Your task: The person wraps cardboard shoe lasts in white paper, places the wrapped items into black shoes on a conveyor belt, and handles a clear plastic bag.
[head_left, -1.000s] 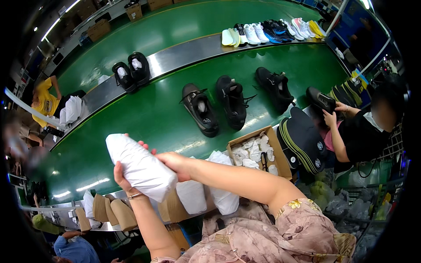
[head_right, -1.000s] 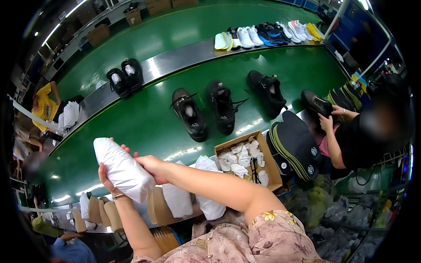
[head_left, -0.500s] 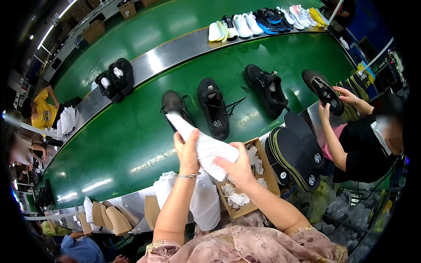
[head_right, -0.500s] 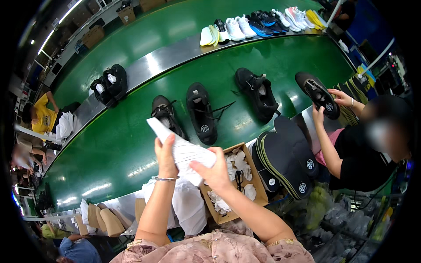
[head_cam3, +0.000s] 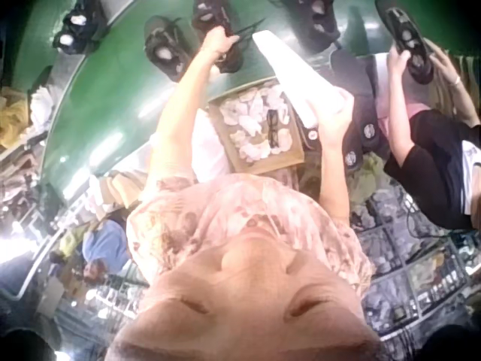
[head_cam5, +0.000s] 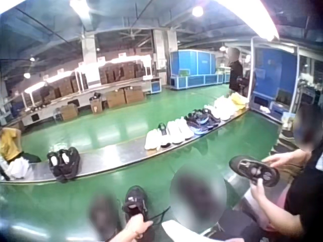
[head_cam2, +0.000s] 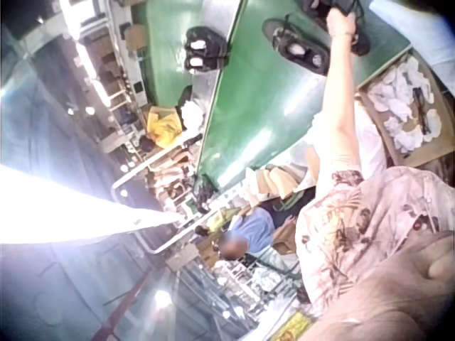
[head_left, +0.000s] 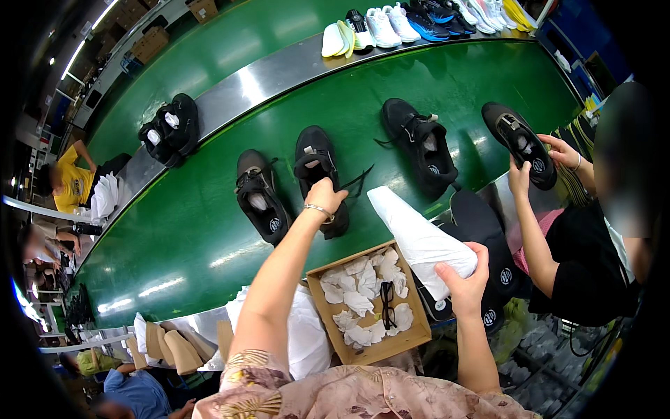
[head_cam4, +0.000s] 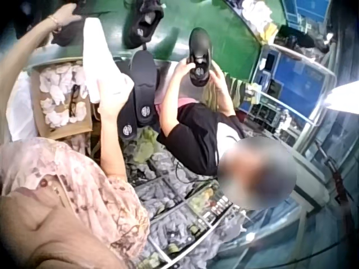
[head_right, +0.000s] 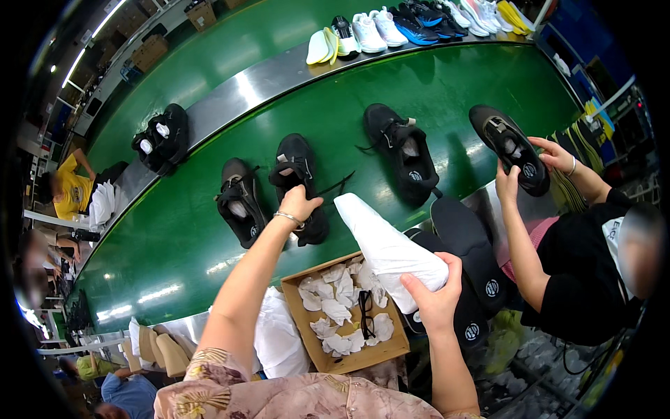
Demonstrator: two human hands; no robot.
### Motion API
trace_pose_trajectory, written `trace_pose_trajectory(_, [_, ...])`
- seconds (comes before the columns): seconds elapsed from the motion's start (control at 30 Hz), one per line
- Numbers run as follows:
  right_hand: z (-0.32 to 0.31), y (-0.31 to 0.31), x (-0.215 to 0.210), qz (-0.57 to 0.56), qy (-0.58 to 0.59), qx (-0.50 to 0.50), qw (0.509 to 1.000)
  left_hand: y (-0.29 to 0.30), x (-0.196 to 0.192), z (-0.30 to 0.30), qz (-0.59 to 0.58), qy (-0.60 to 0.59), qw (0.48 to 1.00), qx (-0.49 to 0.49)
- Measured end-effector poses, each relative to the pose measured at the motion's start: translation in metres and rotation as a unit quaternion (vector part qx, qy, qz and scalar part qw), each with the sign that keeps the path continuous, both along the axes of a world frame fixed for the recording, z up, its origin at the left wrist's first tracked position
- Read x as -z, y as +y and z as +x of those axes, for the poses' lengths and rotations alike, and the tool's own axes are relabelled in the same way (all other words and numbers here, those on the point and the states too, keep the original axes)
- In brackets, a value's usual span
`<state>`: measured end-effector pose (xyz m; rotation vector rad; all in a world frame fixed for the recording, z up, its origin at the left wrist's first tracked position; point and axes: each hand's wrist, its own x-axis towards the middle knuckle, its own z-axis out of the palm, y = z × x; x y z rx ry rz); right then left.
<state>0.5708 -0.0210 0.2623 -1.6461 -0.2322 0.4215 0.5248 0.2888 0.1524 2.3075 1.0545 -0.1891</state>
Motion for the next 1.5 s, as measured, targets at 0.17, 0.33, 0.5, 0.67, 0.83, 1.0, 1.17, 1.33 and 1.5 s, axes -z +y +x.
trace_pose_trajectory(0.17, [0.015,-0.009,-0.004,-0.005,-0.007,0.005,1.000,0.010,-0.039,0.006,0.071,0.029,0.985,0.153])
trace_pose_trajectory(0.33, [0.021,-0.014,0.004,-0.029,-0.040,-0.013,0.999,0.048,-0.110,0.071,-0.219,0.040,0.968,0.114])
trace_pose_trajectory(0.5, [0.001,-0.001,0.002,-0.025,0.023,-0.058,0.998,0.126,-0.081,0.037,-0.331,0.011,0.937,-0.114])
trace_pose_trajectory(0.67, [-0.004,0.013,0.007,-0.054,-0.012,-0.083,0.995,0.144,-0.049,0.004,-0.317,-0.105,0.920,-0.207])
trace_pose_trajectory(0.83, [-0.008,0.047,0.013,-0.059,0.000,-0.108,0.992,0.119,-0.046,-0.025,-0.339,-0.247,0.903,-0.095])
trace_pose_trajectory(1.0, [-0.017,0.097,0.019,-0.106,-0.021,-0.150,0.983,0.094,-0.042,-0.039,0.041,-0.050,0.997,0.041])
trace_pose_trajectory(1.17, [-0.020,0.151,0.044,-0.179,-0.107,-0.163,0.964,0.088,0.002,-0.027,0.064,-0.205,0.975,0.051])
trace_pose_trajectory(1.33, [-0.007,0.162,0.031,-0.260,-0.220,-0.171,0.924,0.081,-0.022,-0.024,0.125,-0.119,0.970,0.173])
trace_pose_trajectory(1.5, [-0.029,0.202,0.043,-0.320,-0.362,-0.241,0.842,0.075,-0.019,-0.028,0.122,-0.098,0.969,0.190])
